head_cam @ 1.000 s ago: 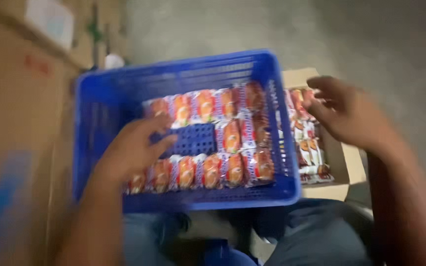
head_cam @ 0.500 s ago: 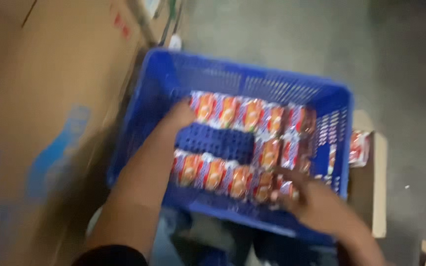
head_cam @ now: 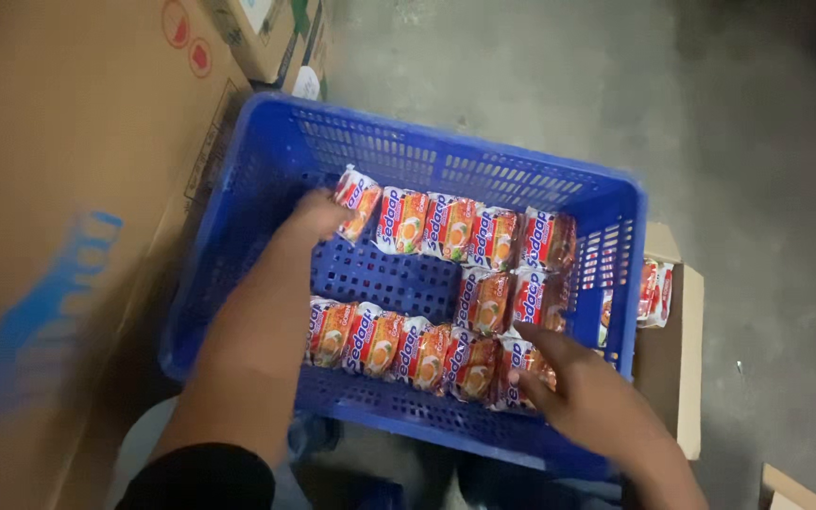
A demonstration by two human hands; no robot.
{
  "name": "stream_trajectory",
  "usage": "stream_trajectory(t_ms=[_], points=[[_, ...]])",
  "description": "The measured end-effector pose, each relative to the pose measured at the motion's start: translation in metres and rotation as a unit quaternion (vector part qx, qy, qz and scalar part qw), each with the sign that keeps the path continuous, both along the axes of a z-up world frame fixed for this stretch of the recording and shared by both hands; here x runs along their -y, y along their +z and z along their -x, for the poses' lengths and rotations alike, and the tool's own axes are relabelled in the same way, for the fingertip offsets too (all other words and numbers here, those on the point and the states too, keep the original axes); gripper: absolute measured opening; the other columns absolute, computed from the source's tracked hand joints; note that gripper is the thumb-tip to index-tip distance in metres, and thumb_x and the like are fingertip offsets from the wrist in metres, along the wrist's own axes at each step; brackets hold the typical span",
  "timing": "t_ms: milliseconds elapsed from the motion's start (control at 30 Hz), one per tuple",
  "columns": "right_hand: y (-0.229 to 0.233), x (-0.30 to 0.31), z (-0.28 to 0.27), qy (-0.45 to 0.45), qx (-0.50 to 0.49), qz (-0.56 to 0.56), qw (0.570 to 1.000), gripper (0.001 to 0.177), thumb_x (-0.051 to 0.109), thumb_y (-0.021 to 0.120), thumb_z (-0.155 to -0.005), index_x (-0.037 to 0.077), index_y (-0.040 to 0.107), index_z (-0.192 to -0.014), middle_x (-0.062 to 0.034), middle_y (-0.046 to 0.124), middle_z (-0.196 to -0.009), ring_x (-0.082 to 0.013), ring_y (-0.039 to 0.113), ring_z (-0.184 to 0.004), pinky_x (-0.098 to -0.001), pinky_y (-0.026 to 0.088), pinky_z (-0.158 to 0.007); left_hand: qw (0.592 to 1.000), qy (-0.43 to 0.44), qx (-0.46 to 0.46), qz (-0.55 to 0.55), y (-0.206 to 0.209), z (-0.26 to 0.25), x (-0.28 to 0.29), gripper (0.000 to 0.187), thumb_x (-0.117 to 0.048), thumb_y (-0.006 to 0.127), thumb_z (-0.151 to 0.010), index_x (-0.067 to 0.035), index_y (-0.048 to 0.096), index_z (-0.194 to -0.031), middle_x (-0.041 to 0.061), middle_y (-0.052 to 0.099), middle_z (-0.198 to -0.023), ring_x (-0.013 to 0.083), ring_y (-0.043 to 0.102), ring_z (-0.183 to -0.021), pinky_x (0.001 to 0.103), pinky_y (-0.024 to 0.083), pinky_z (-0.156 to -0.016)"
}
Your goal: The person transfers individually wrapped snack packets from a blue plastic basket into a cardboard box. They pick up packets from the basket and place them into the box, arranging them in neat rows.
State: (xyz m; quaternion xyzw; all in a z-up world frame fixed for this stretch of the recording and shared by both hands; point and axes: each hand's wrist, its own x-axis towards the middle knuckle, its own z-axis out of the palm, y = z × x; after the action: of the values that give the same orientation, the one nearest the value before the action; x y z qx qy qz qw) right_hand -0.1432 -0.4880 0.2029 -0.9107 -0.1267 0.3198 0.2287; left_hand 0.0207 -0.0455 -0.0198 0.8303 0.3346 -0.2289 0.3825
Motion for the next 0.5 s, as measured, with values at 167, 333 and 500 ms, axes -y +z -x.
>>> stream_trajectory(t_ms=[167, 333, 500], points=[[-0.002, 0.006, 0.005, 0.000, 0.047, -0.026, 0.999, 0.067, 0.051, 0.065, -0.098, 0.025, 0.054, -0.159, -0.0062, 0.071, -0.151, -0.0302, 0.072, -0.133, -0.0461, 0.057, -0.100, 0.978, -0.119, 0.138, -0.098, 0.048, 0.002, 0.003, 0.039, -0.037, 0.092, -0.076, -0.015, 0.072, -0.102, 0.010, 0.079, -0.105, 0.0316, 0.074, -0.092, 0.045, 0.050, -0.077], [0.034, 0.000, 0.013, -0.028, 0.037, -0.065, 0.997, 0.084, 0.049, 0.067, -0.096, 0.024, 0.037, -0.171, -0.0088, 0.065, -0.159, -0.0293, 0.066, -0.143, -0.0486, 0.055, -0.111, 0.960, -0.195, 0.192, -0.061, 0.210, 0.058, 0.067, 0.043, -0.035, 0.095, -0.075, -0.022, 0.077, -0.112, 0.002, 0.082, -0.105, 0.0193, 0.074, -0.085, 0.037, 0.052, -0.072], [0.041, 0.001, 0.019, -0.079, 0.130, -0.260, 0.954, 0.088, 0.019, 0.088, -0.086, 0.007, 0.048, -0.163, -0.0286, 0.070, -0.143, -0.0547, 0.068, -0.129, -0.0624, 0.063, -0.099, 0.905, -0.333, 0.260, -0.044, 0.312, 0.146, 0.132, 0.052, -0.021, 0.087, -0.080, -0.015, 0.080, -0.131, 0.024, 0.079, -0.116, 0.0493, 0.073, -0.114, 0.057, 0.056, -0.093]])
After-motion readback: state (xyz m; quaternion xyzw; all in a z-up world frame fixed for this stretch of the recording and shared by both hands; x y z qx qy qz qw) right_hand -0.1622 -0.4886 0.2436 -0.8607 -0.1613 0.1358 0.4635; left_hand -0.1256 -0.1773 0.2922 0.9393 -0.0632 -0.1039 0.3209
